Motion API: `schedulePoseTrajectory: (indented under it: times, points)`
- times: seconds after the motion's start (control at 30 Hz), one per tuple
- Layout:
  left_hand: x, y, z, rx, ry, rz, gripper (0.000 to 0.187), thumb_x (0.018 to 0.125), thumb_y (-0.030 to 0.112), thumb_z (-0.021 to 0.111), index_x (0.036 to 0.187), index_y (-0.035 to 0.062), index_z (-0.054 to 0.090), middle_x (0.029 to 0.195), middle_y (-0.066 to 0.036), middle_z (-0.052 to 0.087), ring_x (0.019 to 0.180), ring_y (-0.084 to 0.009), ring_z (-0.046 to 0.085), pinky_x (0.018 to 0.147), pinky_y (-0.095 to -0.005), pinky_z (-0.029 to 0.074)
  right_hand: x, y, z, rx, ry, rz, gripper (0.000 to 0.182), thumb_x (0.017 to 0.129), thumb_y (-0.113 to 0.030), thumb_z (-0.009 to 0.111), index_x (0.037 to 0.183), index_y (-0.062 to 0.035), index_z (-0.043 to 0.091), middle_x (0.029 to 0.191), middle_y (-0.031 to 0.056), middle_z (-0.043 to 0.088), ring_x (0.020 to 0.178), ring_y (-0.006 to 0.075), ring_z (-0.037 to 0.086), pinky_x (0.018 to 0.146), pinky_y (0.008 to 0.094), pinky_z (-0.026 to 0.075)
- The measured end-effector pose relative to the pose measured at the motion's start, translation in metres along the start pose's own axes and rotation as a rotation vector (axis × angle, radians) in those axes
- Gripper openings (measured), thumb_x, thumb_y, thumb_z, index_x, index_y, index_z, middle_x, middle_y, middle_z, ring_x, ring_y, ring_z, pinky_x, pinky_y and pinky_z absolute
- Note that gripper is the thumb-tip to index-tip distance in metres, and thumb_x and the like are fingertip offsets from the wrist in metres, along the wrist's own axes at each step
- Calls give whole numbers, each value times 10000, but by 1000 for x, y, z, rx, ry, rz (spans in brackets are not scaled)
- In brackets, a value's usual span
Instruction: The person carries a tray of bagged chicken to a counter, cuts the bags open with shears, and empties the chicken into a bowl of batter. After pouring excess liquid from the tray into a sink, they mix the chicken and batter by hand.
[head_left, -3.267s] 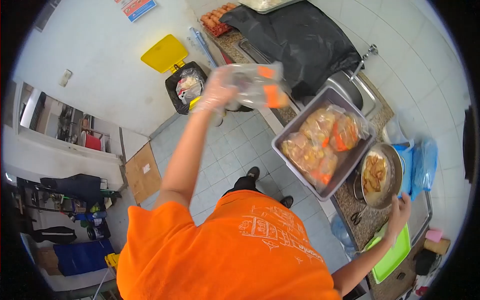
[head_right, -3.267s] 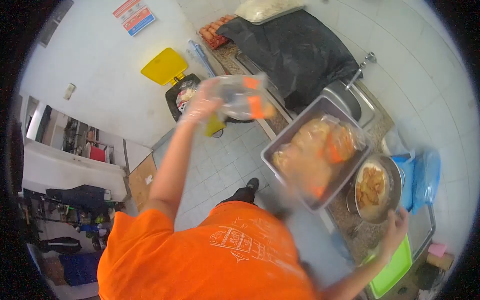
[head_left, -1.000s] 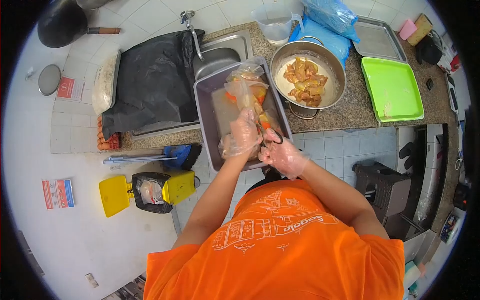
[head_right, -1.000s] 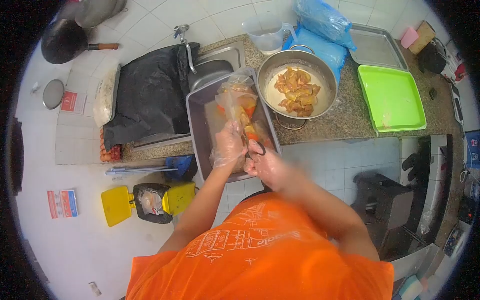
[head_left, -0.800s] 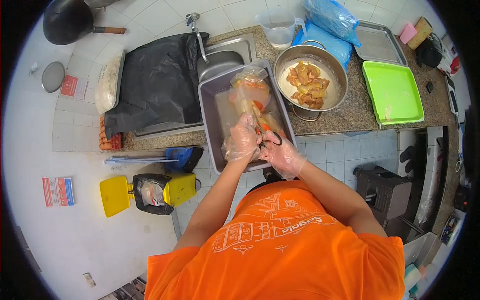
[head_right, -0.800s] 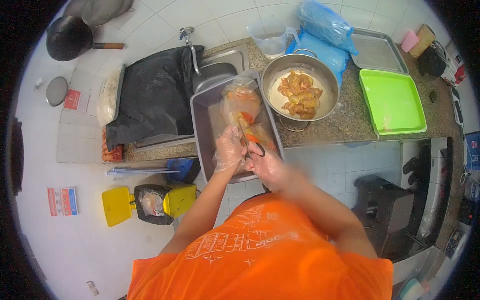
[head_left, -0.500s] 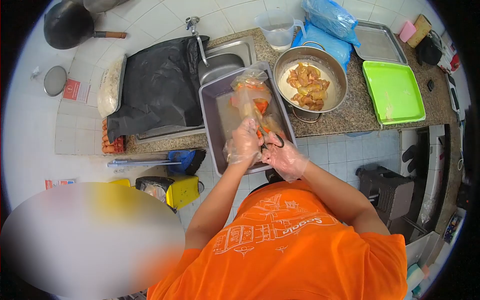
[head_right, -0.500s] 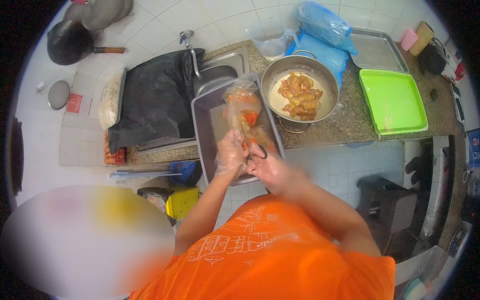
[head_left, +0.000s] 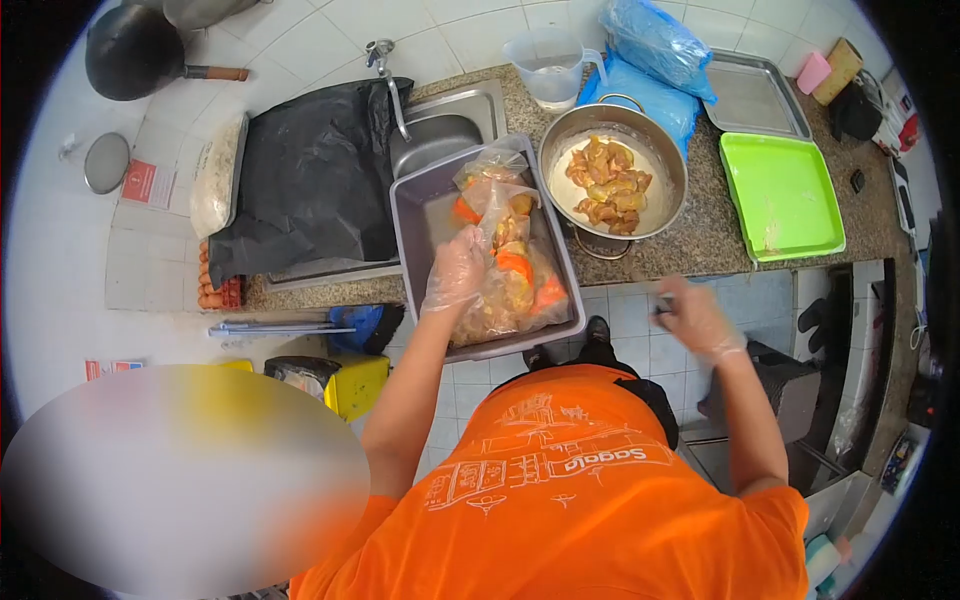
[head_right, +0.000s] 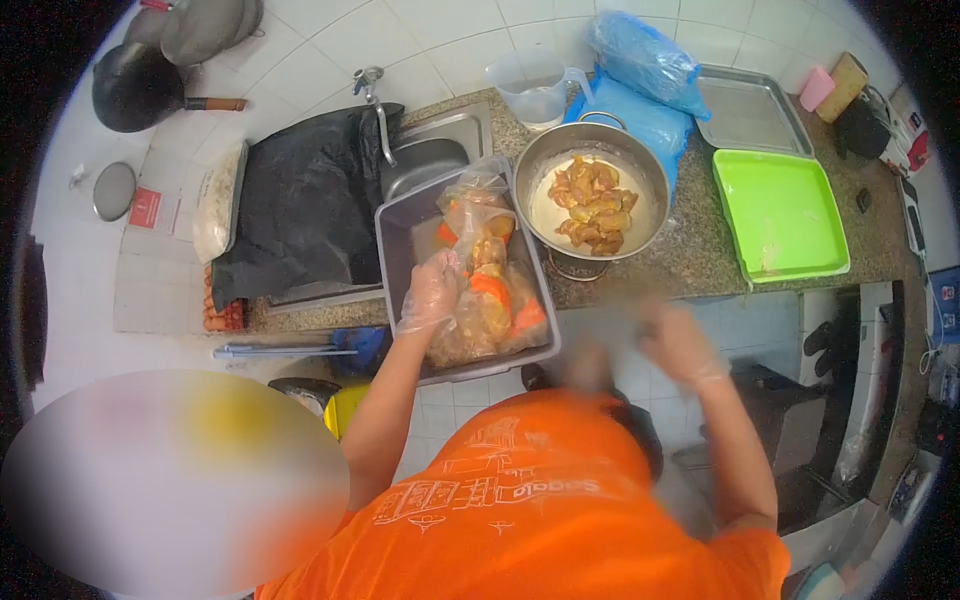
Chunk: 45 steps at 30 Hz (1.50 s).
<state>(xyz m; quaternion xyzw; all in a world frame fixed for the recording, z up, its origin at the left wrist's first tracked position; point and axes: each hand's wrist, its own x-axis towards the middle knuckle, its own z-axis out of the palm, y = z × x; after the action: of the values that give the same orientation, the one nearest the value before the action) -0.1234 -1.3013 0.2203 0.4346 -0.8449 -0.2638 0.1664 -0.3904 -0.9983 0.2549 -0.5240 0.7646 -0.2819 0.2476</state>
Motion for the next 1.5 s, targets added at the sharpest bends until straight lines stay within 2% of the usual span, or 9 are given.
schedulePoseTrajectory:
  times: [0.17, 0.33, 0.53, 0.6, 0.87, 1.07, 1.17, 1.43, 1.5]
  points:
    - [0, 40, -3, 94, -141, -53, 261, 940, 261, 669, 1026, 14, 681, 903, -304, 707, 914, -529, 679, 787, -570, 544, 30, 165, 43, -623, 143, 144, 169, 848, -181, 720, 833, -13, 733, 802, 218, 731, 786, 433, 719, 745, 513, 583]
    - [10, 42, -8, 251, -215, -112, 254, 884, 208, 700, 1070, 34, 707, 970, -298, 716, 985, -486, 691, 849, -542, 554, 41, 14, 20, -637, -90, 115, 161, 893, -130, 633, 791, -58, 734, 794, 161, 725, 800, 358, 734, 746, 475, 587]
    - [9, -2, 28, 235, -255, -104, 242, 972, 193, 560, 1029, 26, 727, 1041, -244, 742, 976, -420, 720, 854, -516, 560, 110, -96, 113, 288, -191, -344, 795, 826, -420, 795, 1455, -7, 537, 1401, 197, 642, 1260, 336, 639, 1078, 433, 493]
    - [14, 0, 29, 178, -95, -206, 250, 976, 197, 555, 1020, 22, 727, 1040, -242, 743, 971, -415, 722, 851, -513, 561, 153, -96, 152, 669, -400, -216, 683, 796, -197, 816, 1389, 36, 572, 1360, 171, 669, 1276, 274, 626, 1098, 415, 478]
    - [23, -32, 29, 54, -54, -295, 286, 992, 215, 533, 983, 4, 727, 1034, -233, 745, 953, -394, 730, 841, -503, 566, 126, -49, 170, -432, -155, -578, 153, 900, -160, 628, 853, -32, 696, 722, 205, 639, 643, 409, 627, 600, 507, 489]
    - [27, -63, 34, -53, 108, -388, 203, 929, 145, 607, 1073, 73, 731, 1007, -288, 707, 1004, -465, 693, 855, -516, 543, 84, -65, 128, -607, -125, -793, 180, 807, -149, 672, 966, -106, 743, 703, 118, 623, 597, 302, 618, 554, 464, 499]
    - [25, -21, -5, -67, -60, -242, 237, 943, 160, 595, 1125, 68, 715, 1042, -298, 701, 1026, -483, 674, 881, -526, 532, 82, -101, 91, -567, -330, -480, 266, 847, -144, 644, 1096, -86, 719, 796, 117, 658, 723, 319, 652, 655, 469, 531]
    - [9, 20, -24, -244, -100, -85, 196, 930, 64, 552, 1079, 38, 676, 1044, -310, 690, 1040, -507, 649, 919, -571, 504, 173, -115, 145, -382, -174, -754, 498, 873, -169, 629, 1318, 54, 620, 1286, 240, 623, 1156, 372, 629, 1033, 430, 488]
    - [8, 13, -29, -180, -98, -17, 202, 916, 38, 551, 1078, 31, 670, 1067, -300, 690, 1054, -496, 647, 925, -567, 504, 169, -122, 145, -695, -230, -775, 551, 893, -144, 597, 1397, 74, 549, 1491, 291, 453, 1349, 450, 483, 1125, 498, 417]
